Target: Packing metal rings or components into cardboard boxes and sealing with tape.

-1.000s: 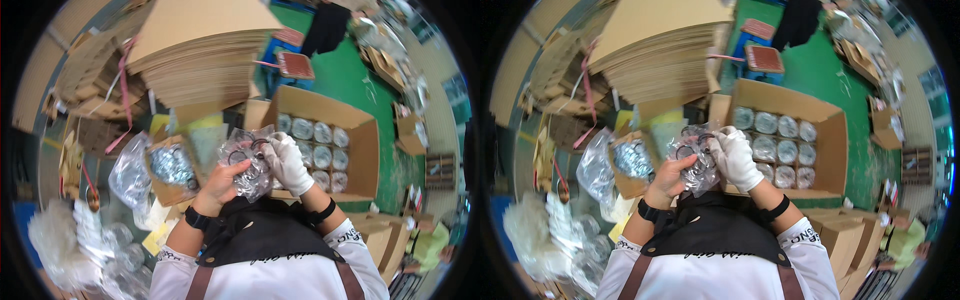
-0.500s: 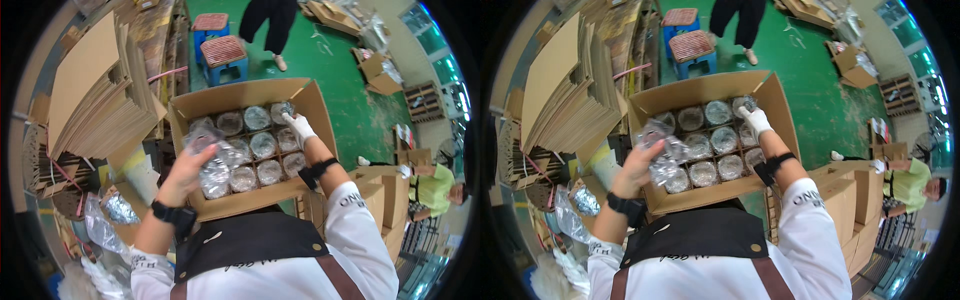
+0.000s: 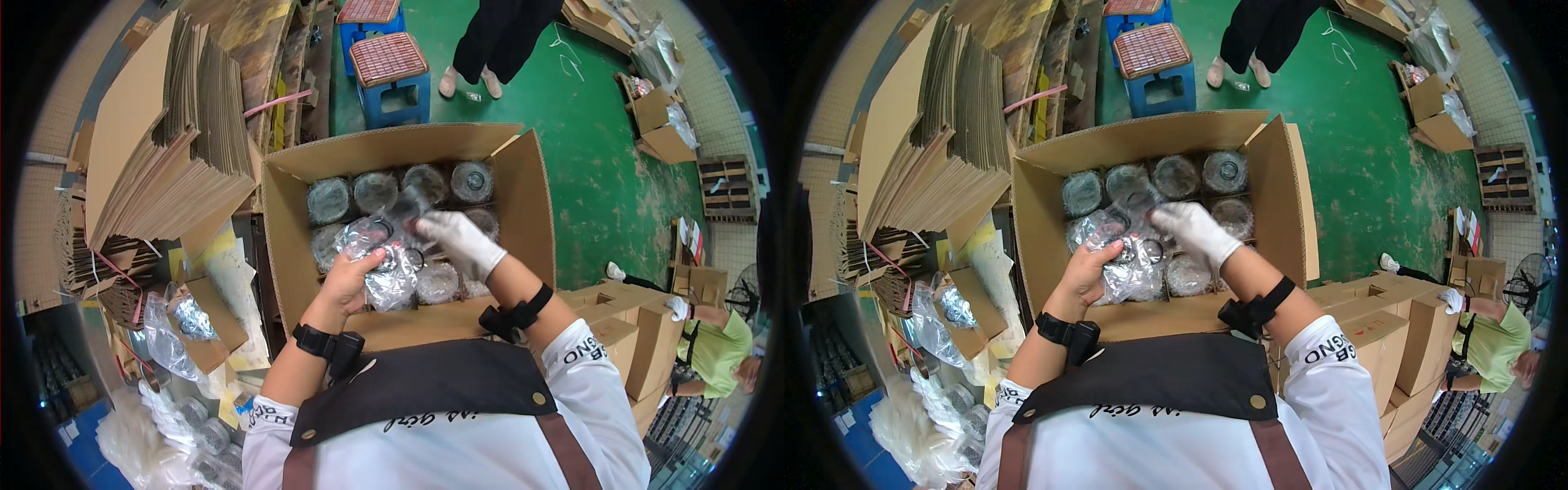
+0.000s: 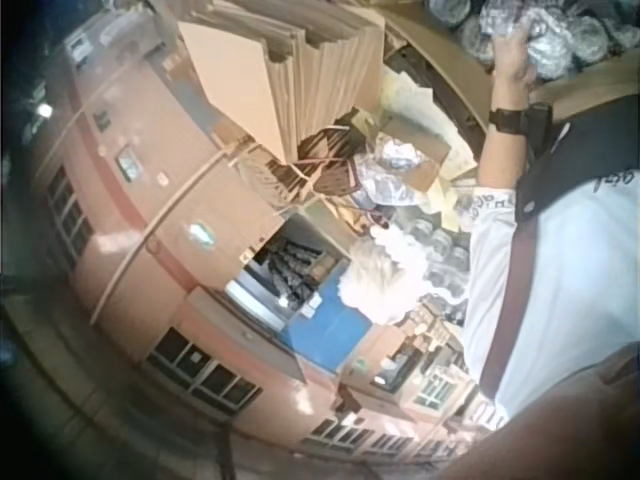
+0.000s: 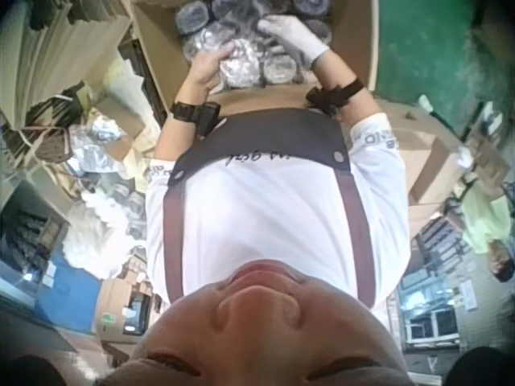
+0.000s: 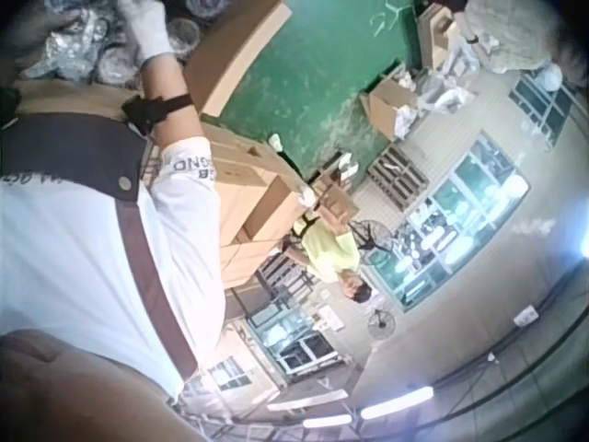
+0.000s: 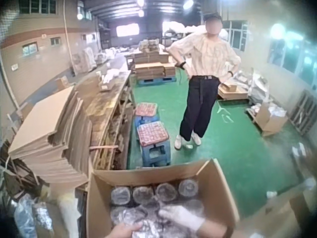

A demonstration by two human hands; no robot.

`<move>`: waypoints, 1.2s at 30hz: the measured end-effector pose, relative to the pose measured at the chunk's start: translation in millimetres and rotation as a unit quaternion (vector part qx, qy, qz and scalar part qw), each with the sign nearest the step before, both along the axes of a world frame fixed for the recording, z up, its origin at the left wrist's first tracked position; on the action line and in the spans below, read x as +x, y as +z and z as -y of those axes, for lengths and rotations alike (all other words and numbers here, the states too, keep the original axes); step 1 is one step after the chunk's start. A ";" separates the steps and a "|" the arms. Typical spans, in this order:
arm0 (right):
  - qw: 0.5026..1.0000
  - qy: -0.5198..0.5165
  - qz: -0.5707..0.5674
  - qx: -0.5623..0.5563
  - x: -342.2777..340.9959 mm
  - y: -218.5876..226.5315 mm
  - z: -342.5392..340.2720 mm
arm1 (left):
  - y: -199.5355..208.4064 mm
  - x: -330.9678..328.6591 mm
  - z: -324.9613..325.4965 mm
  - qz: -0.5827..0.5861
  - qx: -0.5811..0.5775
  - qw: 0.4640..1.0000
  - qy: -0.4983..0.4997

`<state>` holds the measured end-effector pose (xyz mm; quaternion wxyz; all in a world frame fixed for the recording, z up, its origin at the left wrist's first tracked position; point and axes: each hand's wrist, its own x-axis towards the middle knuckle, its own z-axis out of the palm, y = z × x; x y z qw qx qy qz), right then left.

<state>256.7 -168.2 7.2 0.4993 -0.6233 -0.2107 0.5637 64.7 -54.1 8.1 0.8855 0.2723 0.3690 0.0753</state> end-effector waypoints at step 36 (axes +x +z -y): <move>0.934 0.351 0.030 -0.059 -51.8 -9.2 -125.1 | 4.7 -104.8 -8.5 0.060 -0.104 0.990 0.074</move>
